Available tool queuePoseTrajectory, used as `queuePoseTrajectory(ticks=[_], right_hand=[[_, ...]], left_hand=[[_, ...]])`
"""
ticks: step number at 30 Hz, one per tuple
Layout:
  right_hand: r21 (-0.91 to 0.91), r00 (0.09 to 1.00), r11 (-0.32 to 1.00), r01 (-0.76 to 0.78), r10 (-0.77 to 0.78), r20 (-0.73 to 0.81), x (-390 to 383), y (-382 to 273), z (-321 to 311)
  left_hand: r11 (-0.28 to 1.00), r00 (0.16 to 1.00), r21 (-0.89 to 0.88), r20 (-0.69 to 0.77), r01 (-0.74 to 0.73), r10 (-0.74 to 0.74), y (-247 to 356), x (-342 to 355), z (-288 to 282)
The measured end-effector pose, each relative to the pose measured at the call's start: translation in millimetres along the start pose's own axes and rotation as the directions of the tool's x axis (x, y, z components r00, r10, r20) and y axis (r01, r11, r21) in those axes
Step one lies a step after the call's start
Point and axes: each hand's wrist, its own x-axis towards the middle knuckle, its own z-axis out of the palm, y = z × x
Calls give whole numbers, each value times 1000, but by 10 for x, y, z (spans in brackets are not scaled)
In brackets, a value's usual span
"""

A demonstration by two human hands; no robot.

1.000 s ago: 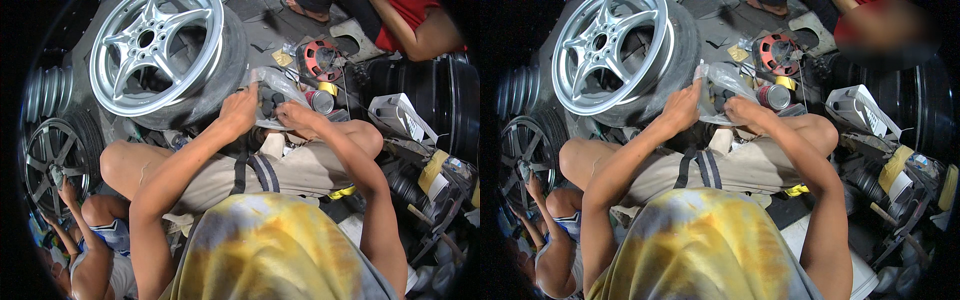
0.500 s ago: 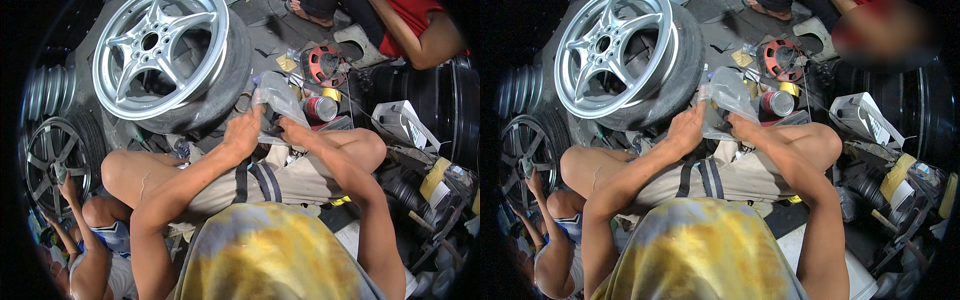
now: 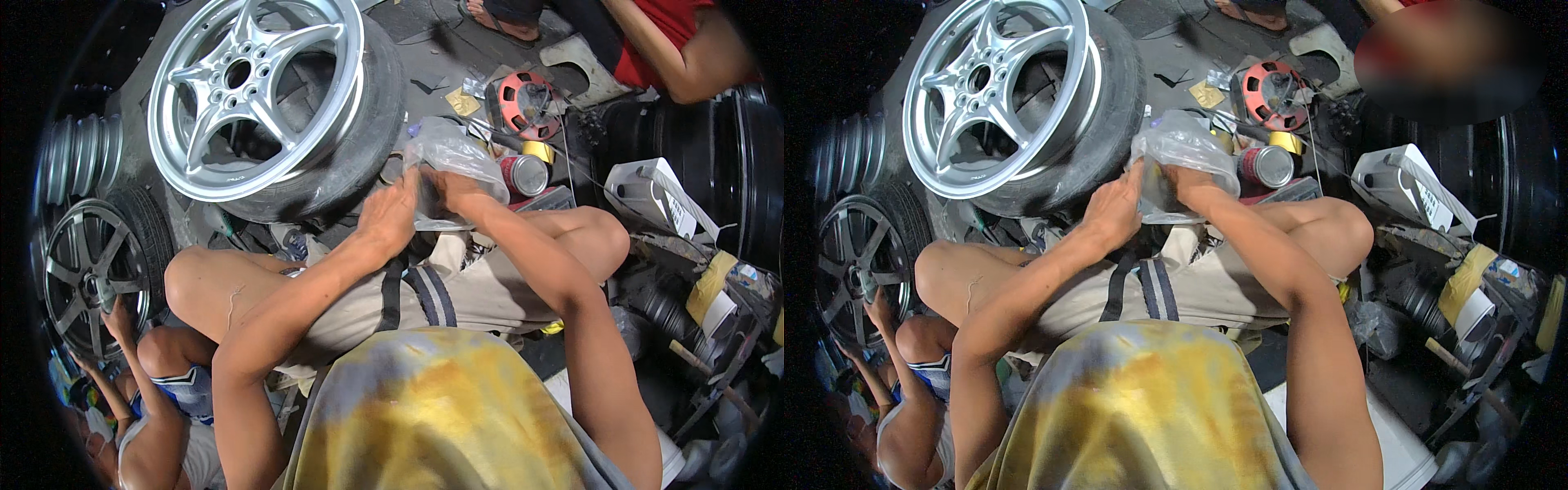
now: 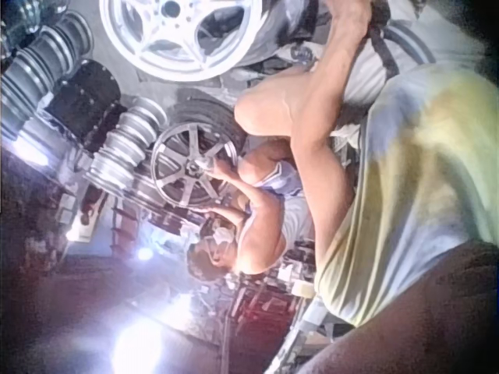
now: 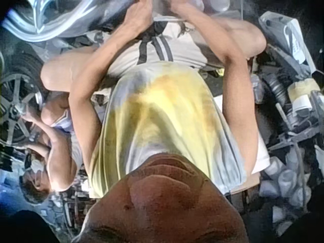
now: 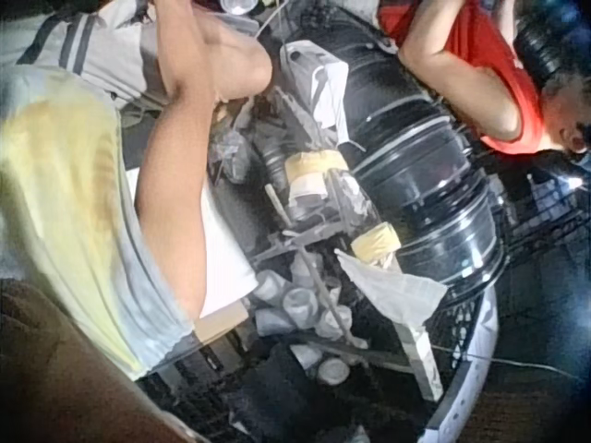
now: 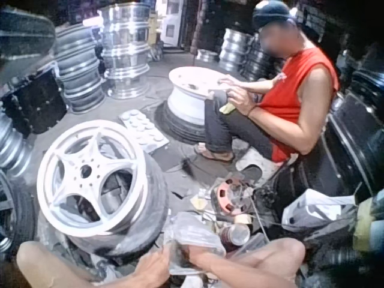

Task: The person sits on the floor in a workshop and cleans small, round, silver metal caps using a yellow cloth. They wipe each cap individually and place them onto a metal tray. The person also handles a silver car wheel rim, wiping it with the cloth before setting it aside.

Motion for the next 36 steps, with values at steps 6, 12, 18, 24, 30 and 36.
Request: queuePoseTrajectory(ticks=[6, 12, 18, 24, 30, 36], right_hand=[[-226, 993, 972, 58, -33, 112, -203, -225, -745], [-365, 979, 912, 188, -146, 139, -641, 53, -342], [8, 894, 954, -301, 279, 349, -307, -151, -240], [16, 996, 996, -87, 87, -29, -128, -50, -31], [68, 961, 993, -101, 80, 263, -200, -79, -719], [180, 994, 983, -32, 13, 105, -311, -128, -775]], left_hand=[[1000, 999, -26, 51, 13, -11, 87, -83, 55], [997, 999, -78, 27, -28, 30, 148, -126, 92], [990, 997, -112, -20, -82, 81, 139, -118, 137], [992, 998, -110, 20, -59, 62, 152, -116, 218], [998, 999, -49, 37, -28, 29, 119, -38, 75], [990, 993, -131, -114, -46, 31, 118, 74, -107]])
